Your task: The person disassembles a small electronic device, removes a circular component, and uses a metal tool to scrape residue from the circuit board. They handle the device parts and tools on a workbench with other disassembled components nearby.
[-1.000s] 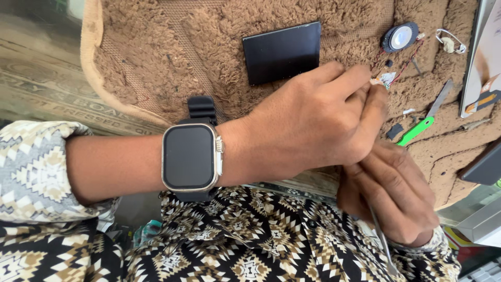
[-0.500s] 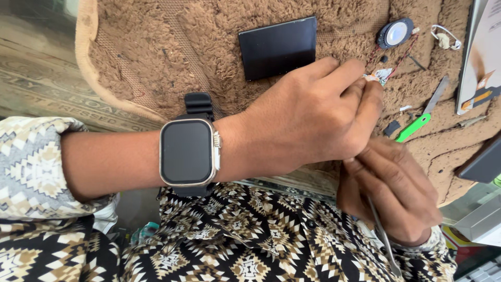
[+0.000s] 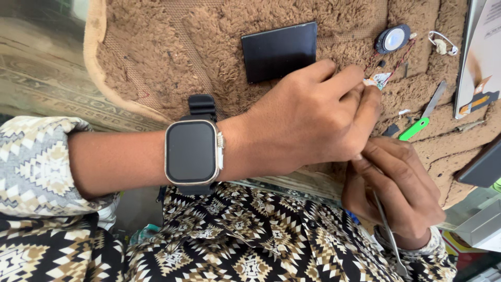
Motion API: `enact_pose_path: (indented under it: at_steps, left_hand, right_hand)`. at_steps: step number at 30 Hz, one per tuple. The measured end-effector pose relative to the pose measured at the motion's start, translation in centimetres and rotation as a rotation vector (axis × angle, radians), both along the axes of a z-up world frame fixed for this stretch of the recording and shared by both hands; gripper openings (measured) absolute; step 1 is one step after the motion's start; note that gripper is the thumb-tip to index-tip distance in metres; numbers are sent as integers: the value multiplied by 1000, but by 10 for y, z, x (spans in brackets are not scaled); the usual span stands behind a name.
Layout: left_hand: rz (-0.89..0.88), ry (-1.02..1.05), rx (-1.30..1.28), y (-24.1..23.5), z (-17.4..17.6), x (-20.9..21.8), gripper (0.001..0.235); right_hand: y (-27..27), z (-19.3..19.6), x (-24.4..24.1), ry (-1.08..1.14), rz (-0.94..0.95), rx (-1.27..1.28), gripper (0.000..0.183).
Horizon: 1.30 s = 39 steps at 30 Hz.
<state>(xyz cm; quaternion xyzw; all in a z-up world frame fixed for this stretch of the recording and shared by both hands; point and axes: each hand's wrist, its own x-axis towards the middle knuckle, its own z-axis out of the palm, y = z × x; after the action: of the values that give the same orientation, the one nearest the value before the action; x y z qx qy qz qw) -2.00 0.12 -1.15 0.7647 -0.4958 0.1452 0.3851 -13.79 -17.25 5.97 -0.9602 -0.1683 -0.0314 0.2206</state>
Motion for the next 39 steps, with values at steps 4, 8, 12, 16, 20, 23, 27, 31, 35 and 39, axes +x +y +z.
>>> enact_pose_path:
  at_steps: [4, 8, 12, 16, 20, 23, 27, 31, 35, 39]
  left_hand:
    - [4, 7, -2, 0, 2, 2, 29]
    - [9, 13, -5, 0, 4, 2, 30]
    - [18, -3, 14, -1, 3, 1, 30]
    - [17, 3, 10, -1, 5, 2, 30]
    - [6, 19, -7, -1, 5, 1, 30]
    - [15, 13, -8, -1, 4, 1, 29]
    - [-38, 49, 44, -1, 3, -1, 31]
    - [18, 13, 4, -2, 1, -2, 29]
    - [-22, 27, 28, -1, -2, -3, 30]
    - [-52, 48, 35, -1, -3, -3, 33]
  right_hand:
    - [-3, -2, -1, 3, 30, 8, 18]
    - [-2, -7, 5, -89, 35, 51, 19]
    - [-5, -6, 1, -50, 38, 1, 19]
    - [-6, -7, 0, -58, 51, 17, 18]
    - [-8, -11, 1, -80, 159, 0, 17]
    - [-11, -26, 5, -269, 150, 122, 16]
    - [-14, -23, -2, -155, 155, 76, 15]
    - [-5, -15, 1, -120, 68, 49, 15]
    - [1, -3, 8, -29, 149, -1, 18]
    - [2, -8, 11, -99, 64, 57, 18]
